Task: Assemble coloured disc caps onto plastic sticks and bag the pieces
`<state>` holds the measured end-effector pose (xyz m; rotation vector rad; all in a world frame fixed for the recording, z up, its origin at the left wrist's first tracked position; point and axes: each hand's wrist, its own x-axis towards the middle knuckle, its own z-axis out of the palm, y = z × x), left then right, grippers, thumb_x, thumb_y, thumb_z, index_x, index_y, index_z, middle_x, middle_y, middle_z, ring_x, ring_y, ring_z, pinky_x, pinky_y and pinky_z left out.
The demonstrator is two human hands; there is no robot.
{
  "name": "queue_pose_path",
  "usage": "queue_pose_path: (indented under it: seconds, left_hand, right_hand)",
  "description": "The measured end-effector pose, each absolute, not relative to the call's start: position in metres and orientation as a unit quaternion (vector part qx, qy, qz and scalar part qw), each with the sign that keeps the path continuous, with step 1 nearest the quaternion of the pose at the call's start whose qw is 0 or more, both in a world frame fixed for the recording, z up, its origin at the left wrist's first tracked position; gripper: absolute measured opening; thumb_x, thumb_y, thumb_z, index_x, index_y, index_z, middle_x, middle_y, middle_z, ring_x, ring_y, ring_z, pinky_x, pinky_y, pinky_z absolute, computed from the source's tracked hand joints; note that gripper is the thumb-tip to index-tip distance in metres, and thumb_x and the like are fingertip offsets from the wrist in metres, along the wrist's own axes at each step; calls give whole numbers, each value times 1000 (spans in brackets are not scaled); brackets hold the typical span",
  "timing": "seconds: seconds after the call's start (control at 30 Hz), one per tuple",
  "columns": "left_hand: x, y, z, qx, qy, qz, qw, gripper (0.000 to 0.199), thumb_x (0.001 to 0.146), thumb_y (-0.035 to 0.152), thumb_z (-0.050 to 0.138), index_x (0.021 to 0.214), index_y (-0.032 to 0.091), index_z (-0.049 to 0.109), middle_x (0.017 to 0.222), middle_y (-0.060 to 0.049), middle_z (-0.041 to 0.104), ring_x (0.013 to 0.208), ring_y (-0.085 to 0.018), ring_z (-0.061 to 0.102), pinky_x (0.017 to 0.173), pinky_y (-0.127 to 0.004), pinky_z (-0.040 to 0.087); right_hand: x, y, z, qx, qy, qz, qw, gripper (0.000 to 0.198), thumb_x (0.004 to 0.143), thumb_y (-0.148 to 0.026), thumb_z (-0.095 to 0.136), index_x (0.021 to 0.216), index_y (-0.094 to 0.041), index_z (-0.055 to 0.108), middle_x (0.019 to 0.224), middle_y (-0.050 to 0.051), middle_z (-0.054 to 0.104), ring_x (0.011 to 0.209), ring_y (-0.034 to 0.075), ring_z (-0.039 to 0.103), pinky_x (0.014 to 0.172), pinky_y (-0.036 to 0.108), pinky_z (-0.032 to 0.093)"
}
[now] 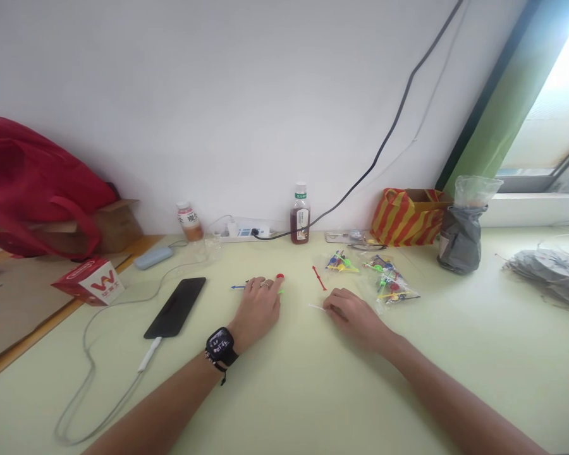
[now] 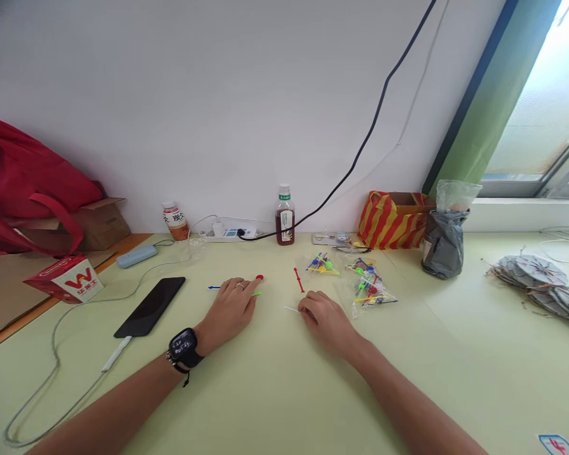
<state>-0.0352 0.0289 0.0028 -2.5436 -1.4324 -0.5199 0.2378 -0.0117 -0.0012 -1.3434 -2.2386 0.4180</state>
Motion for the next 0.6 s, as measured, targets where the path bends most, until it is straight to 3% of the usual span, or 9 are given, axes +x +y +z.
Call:
queue_pose_path:
  seconds: [0.17,0.4,0.6]
  left_hand:
    - [-34,31,4,-871,-453,-180,62,52,94,1,36,139,16,56,112,-12,71,97,-25,66,110,-53,43]
    - [-28,29,2,-888,-362,-284,8,48,101,9,38,146,22,48,135,-11,62,134,-25,54,114,-49,46]
    - [-19,19,7,-899,-316,-302,-6,40,105,15,42,143,23,51,130,-8,66,132,-23,55,120,-49,40]
  right_hand:
    - [238,-11,-1,-488,-823,156,245,20,96,-9,48,93,-22,63,99,5,68,98,23,62,81,36,48]
    - [237,-12,1,-476,-829,149,253,19,96,-10,47,93,-22,61,98,6,68,95,23,62,80,36,48]
    - [236,-14,2,-492,-809,156,282,16,92,-9,46,89,-23,54,89,3,65,85,21,60,72,32,46]
